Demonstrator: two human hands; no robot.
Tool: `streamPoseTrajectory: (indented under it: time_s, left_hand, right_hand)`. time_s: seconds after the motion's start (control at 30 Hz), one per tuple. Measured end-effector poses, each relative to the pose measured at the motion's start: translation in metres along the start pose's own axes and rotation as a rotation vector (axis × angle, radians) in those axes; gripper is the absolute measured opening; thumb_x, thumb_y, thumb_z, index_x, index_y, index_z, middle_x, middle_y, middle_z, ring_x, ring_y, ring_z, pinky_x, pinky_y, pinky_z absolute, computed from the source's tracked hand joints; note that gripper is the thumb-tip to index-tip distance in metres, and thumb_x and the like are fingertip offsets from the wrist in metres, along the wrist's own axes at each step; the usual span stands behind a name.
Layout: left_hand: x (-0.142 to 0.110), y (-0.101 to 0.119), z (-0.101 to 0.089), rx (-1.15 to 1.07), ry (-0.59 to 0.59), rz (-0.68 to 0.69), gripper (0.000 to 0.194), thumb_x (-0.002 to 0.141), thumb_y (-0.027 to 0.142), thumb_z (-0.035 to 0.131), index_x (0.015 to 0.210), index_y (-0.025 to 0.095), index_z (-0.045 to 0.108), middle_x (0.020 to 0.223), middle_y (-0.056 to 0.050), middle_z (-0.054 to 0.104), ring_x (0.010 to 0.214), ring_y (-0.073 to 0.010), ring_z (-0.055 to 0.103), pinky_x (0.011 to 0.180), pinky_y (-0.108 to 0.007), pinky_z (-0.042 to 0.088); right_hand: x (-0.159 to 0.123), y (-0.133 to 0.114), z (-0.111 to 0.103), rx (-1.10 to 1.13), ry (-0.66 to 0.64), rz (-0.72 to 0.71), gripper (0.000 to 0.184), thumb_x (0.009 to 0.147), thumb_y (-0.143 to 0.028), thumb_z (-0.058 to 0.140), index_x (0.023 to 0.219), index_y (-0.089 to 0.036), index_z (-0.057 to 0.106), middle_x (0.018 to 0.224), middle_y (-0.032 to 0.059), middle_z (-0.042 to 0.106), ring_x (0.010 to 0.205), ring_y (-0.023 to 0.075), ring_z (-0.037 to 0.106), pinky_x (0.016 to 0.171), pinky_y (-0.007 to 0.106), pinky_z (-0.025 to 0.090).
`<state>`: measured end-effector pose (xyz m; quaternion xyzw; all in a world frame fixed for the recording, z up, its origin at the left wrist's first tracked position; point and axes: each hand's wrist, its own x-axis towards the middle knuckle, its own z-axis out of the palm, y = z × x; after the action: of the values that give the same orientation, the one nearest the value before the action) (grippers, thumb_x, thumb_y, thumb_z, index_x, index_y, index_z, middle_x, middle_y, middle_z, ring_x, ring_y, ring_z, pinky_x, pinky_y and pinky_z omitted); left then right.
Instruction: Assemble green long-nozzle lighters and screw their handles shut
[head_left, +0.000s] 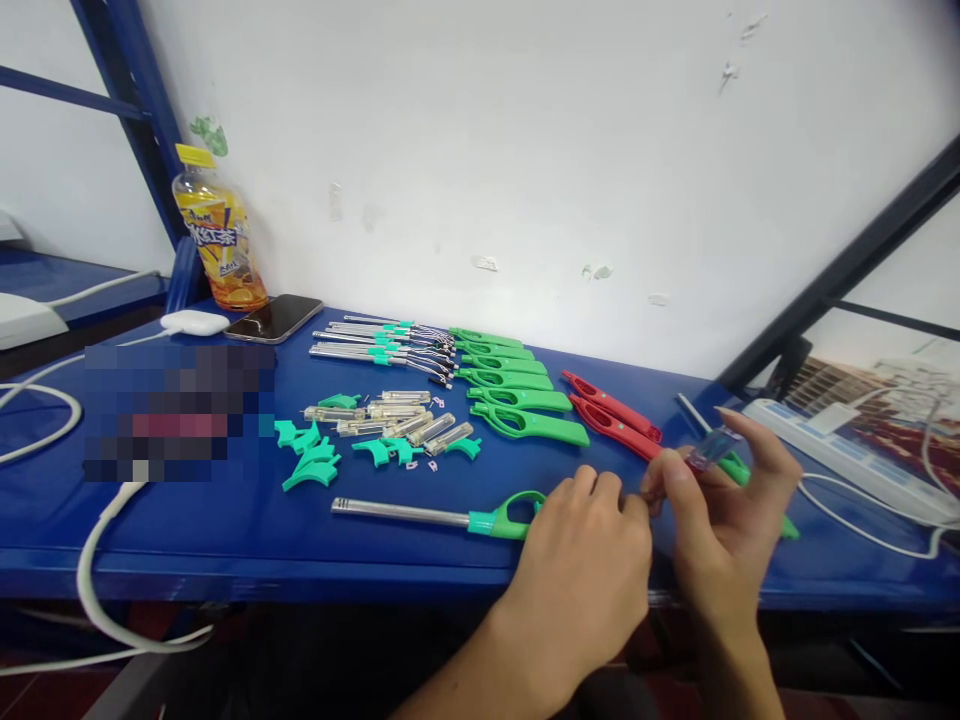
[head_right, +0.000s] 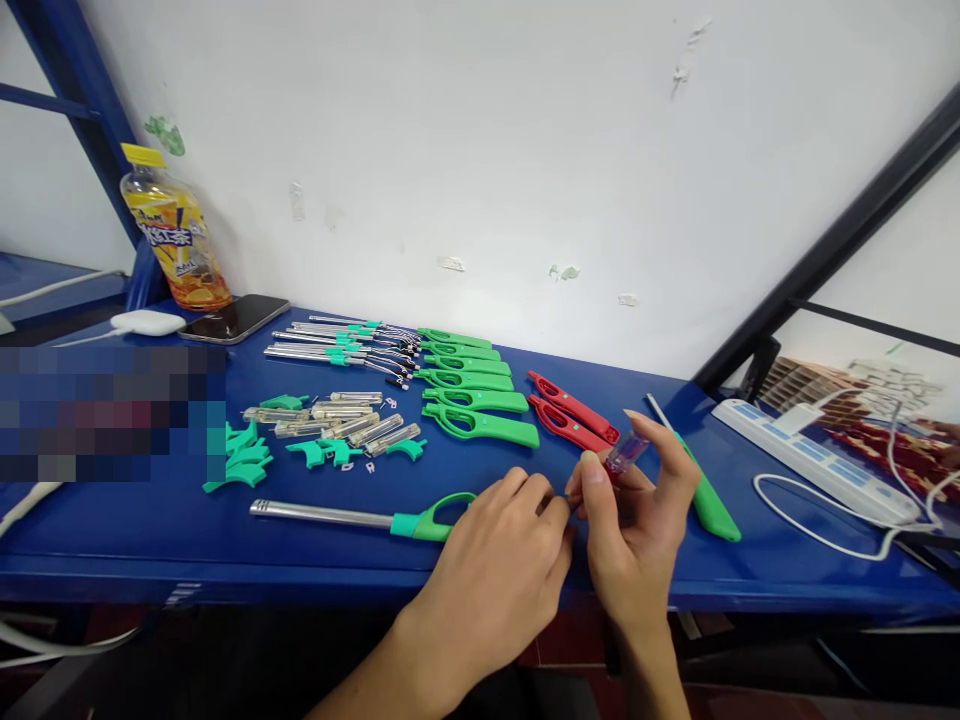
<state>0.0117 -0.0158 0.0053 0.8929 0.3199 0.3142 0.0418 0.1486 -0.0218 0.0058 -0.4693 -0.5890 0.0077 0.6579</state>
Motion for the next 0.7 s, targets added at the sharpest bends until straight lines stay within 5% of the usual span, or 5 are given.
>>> streamPoseTrajectory:
  time_s: [0.7]
  left_hand:
    - [-0.0002,0.0001,0.0013,0.001,0.012,0.005,0.011,0.104,0.015,0.054,0.105,0.016,0.065,0.1,-0.006,0.065,0.098,-0.0267,0.062,0.085,-0.042,0.061]
  right_hand:
    - [0.0,0.0005,-0.0005,0.061,0.025,0.03,0.051,0.097,-0.026,0.075,0.142,-0.035,0.054,0.083,-0.004,0.06,0.061,0.0133,0.061,0.054,0.027,0.052]
